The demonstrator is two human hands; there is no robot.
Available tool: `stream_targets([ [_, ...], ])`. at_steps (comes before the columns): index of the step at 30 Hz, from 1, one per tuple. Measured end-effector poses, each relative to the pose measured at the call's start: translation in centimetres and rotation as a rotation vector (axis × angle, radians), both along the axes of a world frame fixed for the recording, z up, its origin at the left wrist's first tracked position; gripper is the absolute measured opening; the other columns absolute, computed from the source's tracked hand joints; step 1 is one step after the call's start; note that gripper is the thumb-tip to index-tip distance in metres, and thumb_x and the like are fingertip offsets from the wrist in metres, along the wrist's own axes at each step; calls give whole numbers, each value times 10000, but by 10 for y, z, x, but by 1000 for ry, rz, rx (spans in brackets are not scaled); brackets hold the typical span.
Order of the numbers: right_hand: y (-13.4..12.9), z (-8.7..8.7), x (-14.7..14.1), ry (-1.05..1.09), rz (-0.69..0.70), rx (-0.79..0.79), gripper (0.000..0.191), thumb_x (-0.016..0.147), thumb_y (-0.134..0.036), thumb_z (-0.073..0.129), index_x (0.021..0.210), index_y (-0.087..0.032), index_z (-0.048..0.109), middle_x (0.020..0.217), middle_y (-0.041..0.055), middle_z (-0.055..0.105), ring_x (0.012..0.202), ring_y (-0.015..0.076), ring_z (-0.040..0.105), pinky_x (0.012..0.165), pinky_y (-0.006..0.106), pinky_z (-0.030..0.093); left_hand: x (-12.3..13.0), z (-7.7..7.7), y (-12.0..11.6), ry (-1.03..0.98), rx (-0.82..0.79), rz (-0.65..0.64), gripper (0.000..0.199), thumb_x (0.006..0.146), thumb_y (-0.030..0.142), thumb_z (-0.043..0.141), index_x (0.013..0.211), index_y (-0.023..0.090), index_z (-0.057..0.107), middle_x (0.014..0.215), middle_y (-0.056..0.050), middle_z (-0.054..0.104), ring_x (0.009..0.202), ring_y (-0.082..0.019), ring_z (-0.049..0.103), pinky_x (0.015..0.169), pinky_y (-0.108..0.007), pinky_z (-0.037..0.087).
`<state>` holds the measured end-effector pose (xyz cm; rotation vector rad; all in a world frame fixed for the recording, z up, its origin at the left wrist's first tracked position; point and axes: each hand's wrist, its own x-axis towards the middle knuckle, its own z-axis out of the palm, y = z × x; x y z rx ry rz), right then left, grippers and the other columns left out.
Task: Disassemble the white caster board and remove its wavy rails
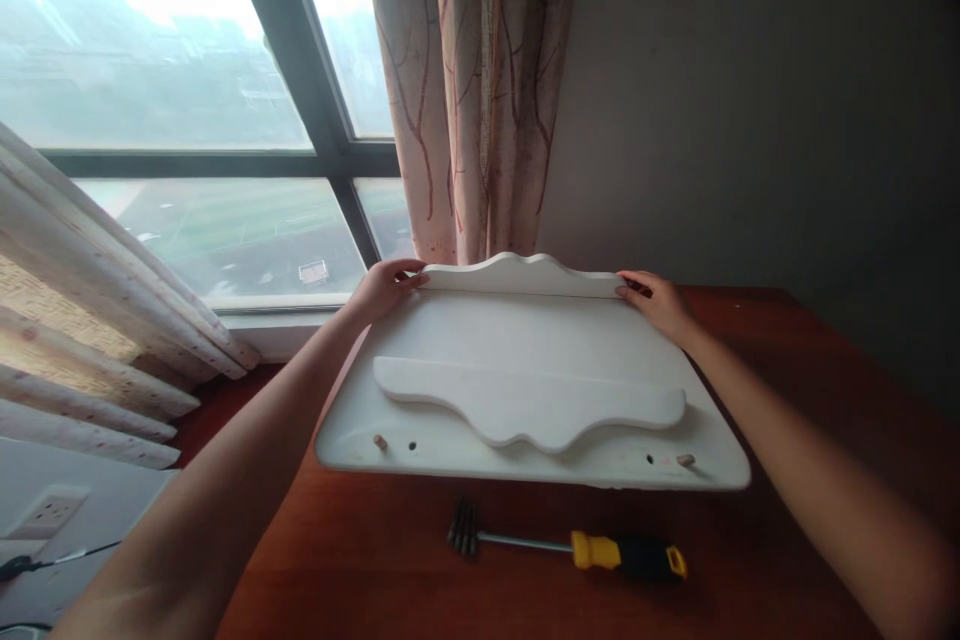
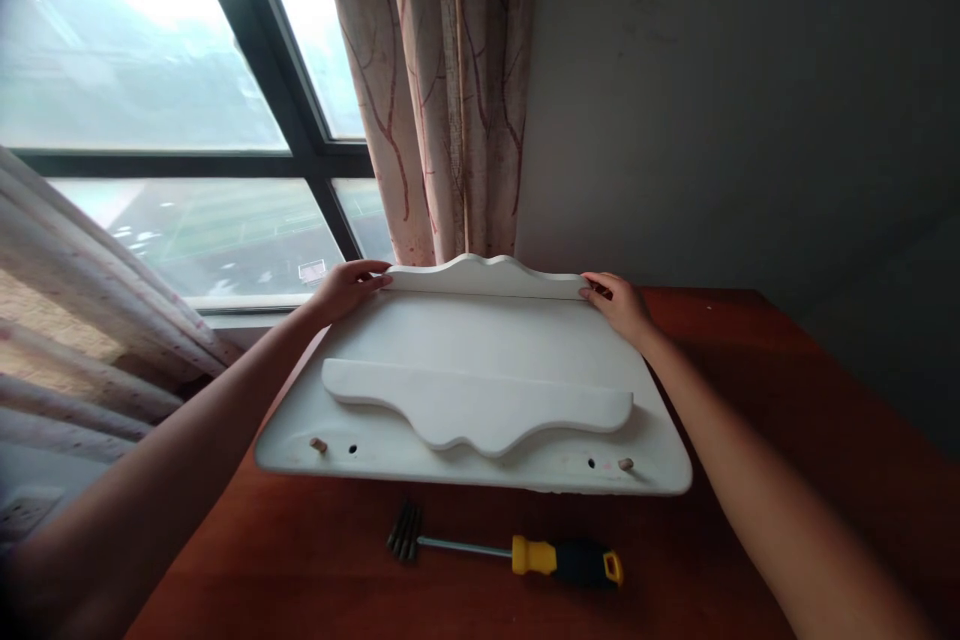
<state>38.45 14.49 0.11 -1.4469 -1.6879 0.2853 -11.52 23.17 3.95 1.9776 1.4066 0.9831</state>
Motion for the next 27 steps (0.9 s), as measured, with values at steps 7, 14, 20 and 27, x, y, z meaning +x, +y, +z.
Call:
stream_targets([
  [7,-4,-1,-1,38,-22,46,424,824,-580,680,1065,-245,777,1007,73,734,861,240,633,803,399,521,1,-8,-5,-79,64,34,572,715,601,755,1079,161,792,702,-25,645,595,-132,485,592,-263,395],
  [14,-7,7,-15,101,-72,83,473,904,-574,597,1238,-257,706,1168,64,706,920,220,657,813,357,545,6,3,-4,-204,171,75,654,808,623,632,1225,128,722,775,-40,634,670,-144,489,663,-284,416],
  [20,-35,22,-11,-37,-16,26,360,814,-525,717,1070,-281,785,1078,62,753,909,263,647,794,399,553,-12,8,-31,-100,96,1,487,689,540,787,1019,181,805,632,10,548,560,-106,386,561,-258,339],
  [27,-77,33,-11,-260,7,73,231,828,-380,670,1005,-306,797,1031,43,779,978,300,659,876,456,547,-13,7,-54,38,185,-116,423,780,519,721,1053,204,792,854,-54,726,627,-139,532,582,-261,439],
])
